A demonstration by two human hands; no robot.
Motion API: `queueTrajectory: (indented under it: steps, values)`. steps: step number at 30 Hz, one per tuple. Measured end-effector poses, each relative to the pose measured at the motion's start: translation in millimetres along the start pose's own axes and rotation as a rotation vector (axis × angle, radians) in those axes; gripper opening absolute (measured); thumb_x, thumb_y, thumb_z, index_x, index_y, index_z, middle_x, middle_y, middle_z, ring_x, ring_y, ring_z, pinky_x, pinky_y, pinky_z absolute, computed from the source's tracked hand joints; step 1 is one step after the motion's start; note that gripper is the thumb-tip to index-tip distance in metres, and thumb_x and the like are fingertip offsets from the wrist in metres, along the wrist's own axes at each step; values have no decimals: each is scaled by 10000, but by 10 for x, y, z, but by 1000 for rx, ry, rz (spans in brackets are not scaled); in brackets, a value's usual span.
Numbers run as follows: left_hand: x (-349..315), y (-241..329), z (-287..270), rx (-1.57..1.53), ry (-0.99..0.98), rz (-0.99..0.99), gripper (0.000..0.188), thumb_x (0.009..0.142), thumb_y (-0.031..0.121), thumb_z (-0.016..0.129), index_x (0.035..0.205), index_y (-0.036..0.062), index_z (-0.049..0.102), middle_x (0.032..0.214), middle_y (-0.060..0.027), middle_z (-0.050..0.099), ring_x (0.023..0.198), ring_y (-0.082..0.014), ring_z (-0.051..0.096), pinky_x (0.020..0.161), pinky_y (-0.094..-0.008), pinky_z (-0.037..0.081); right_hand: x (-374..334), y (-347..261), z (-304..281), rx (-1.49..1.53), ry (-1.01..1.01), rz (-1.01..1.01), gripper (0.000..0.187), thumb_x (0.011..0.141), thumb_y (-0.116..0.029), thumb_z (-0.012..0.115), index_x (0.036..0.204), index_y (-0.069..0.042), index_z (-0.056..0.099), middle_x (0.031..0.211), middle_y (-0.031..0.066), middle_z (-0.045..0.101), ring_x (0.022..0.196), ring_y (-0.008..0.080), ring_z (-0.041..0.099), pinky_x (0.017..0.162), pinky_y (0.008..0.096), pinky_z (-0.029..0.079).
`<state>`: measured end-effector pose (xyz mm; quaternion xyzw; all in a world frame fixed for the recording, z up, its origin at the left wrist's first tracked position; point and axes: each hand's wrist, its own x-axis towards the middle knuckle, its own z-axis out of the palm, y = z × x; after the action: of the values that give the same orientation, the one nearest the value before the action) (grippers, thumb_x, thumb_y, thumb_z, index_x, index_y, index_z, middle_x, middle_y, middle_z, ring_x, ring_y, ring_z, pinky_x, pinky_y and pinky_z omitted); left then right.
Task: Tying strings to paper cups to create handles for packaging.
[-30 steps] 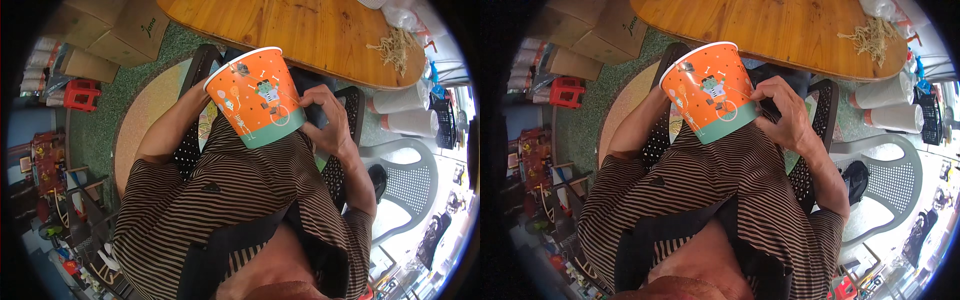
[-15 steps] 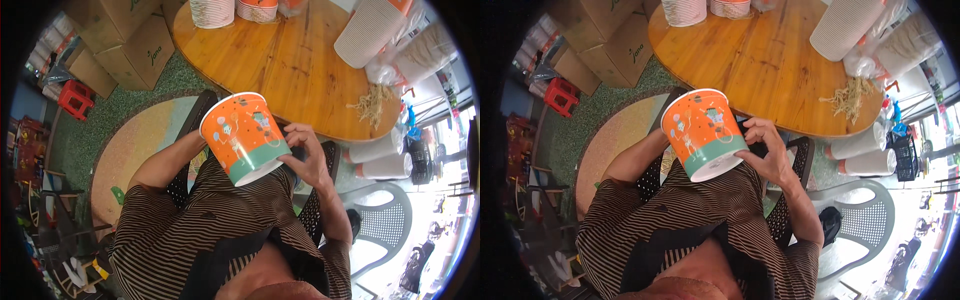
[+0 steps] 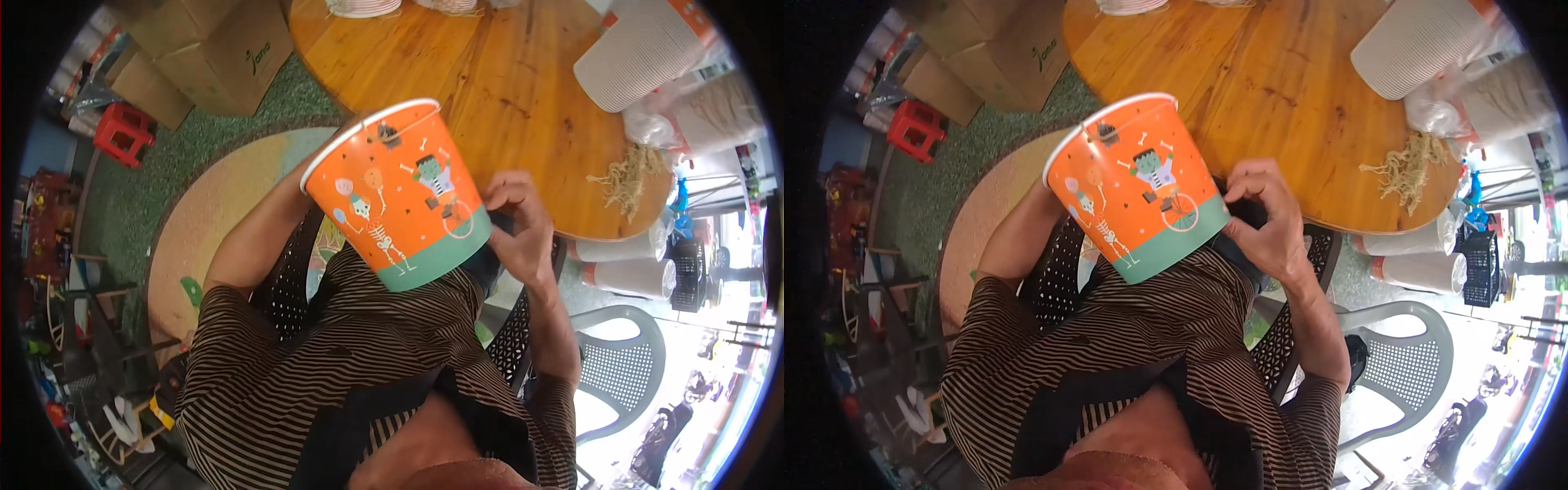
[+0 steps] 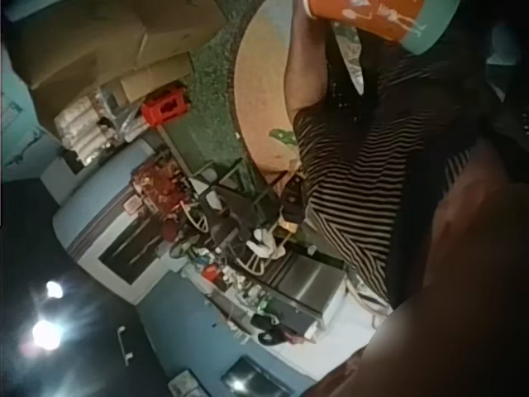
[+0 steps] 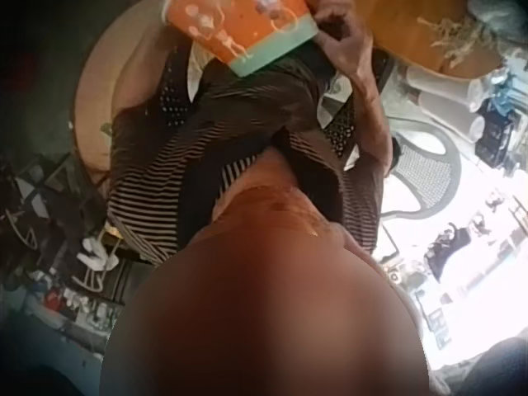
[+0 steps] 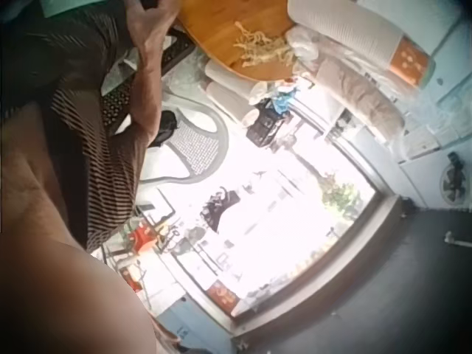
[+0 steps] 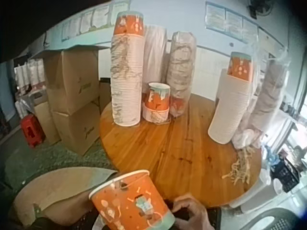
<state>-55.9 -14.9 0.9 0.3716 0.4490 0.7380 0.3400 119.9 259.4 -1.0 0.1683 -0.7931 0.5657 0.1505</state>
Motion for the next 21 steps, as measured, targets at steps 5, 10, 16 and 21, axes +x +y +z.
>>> queueTrajectory:
  steps: [5,10,16,21]
  values:
    - [41,195,-202,106,12,-2,639,953,490,719,1350,-1,621,1242,-104,705,1098,-171,674,921,-355,558,568,-294,88,-88,-38,-65,951,709,-17,869,1541,-63,409,1621,183,351,1470,337,418,1122,463,481]
    - [255,783,299,242,205,-152,510,1017,202,656,1450,-32,521,1431,-191,598,1303,-254,613,1103,-376,498,860,-399,-58,-314,-185,-161,1140,642,-72,924,1611,-71,323,1689,226,241,1515,416,351,1153,516,444]
    - [1070,1102,-210,967,-261,-13,191,1013,174,631,1113,29,703,903,-83,716,847,-181,666,781,-339,520,1029,-657,-127,-547,-258,-557,613,836,-222,773,1412,-74,624,1517,287,477,1378,438,525,1122,507,487]
    - [1559,1390,-253,1296,-214,152,201,1003,186,647,1032,-7,693,949,-125,714,880,-285,686,797,-383,528,908,-358,-13,-581,130,-736,509,746,-209,892,1228,-130,747,1330,219,628,1208,391,640,1029,522,553]
